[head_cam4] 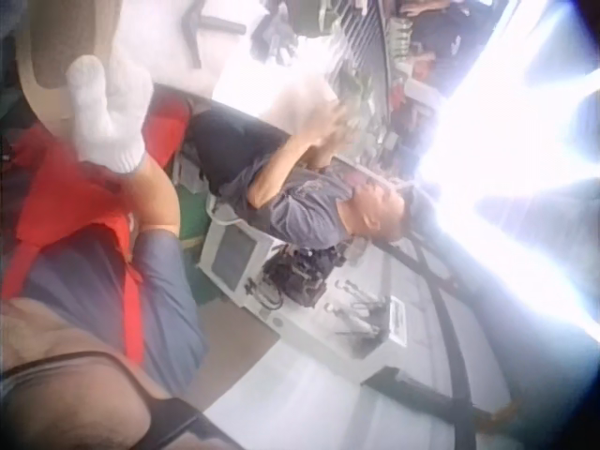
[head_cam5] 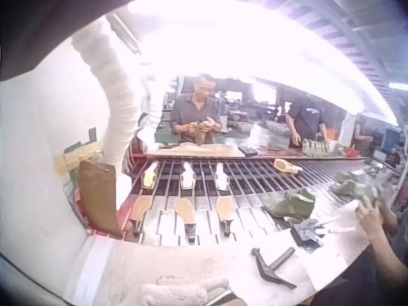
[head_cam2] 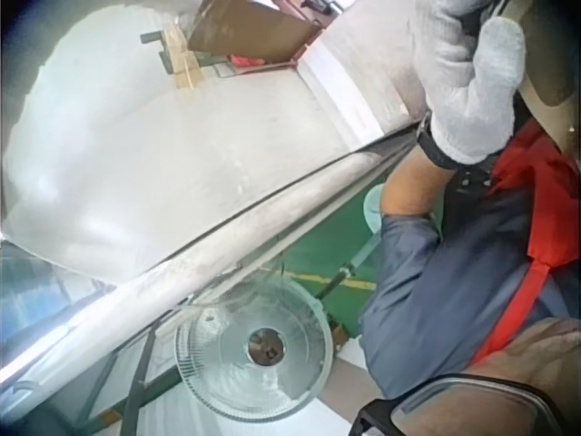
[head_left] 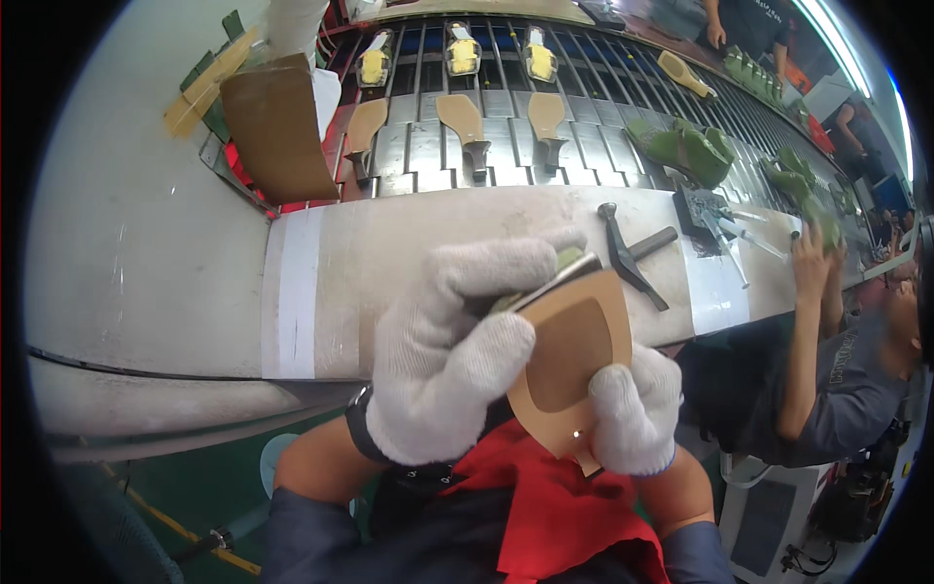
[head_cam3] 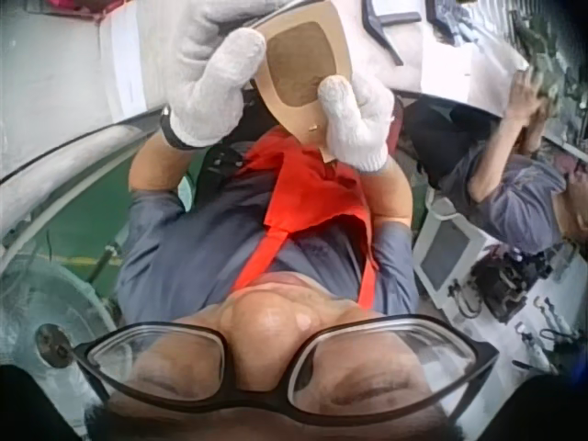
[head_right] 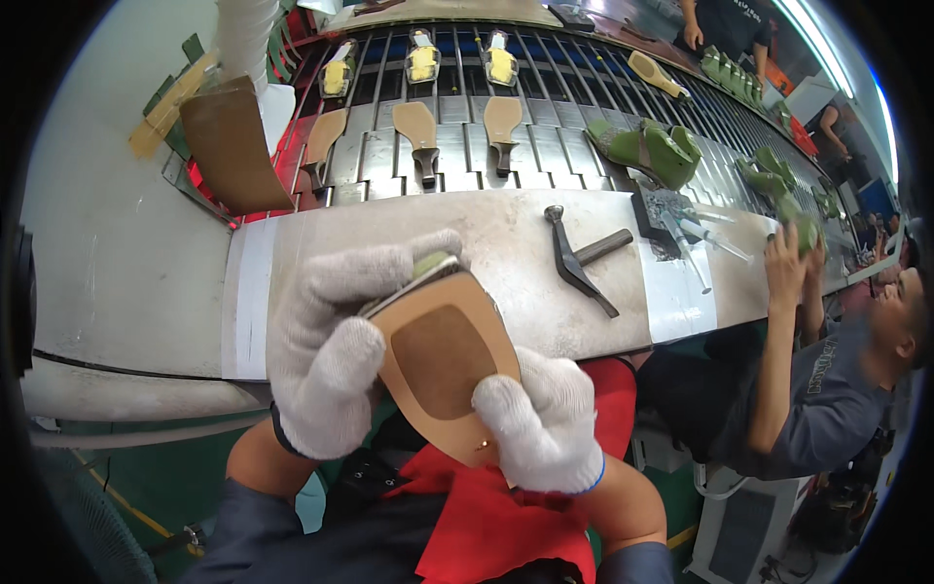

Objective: The person attaches soles to heeled shoes on shoe lasts by pressing them together, tapping around the edges with a hammer, and placing the assembled shoes onto a conveyor belt.

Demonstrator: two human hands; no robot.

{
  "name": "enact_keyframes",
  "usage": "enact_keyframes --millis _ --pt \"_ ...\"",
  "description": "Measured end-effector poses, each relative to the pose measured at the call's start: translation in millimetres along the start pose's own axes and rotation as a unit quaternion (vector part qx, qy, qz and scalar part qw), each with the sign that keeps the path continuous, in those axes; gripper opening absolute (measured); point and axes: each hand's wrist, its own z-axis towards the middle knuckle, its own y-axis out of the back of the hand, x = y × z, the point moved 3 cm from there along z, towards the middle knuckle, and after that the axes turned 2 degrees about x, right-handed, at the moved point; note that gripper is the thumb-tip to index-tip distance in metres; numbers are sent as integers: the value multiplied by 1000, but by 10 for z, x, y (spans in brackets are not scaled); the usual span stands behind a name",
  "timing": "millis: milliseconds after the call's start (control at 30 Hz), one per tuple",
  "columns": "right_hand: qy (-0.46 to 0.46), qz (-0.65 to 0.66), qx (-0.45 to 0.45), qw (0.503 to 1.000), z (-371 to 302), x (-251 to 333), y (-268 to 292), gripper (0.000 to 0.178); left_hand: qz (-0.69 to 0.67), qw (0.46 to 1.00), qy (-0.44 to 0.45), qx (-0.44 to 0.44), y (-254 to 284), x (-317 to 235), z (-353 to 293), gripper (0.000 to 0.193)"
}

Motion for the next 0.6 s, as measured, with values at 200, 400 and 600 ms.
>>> enact_keyframes --millis 200,400,600 --pt "22 -83 82 993 -68 123 -211 19 41 999 -1 -35 83 -167 -238 30" --pt "44 -81 92 992 -77 152 -390 15 58 995 31 -69 154 -345 -264 28" --pt "180 -179 75 964 -25 190 -640 21 128 986 65 -80 204 -540 -117 26"
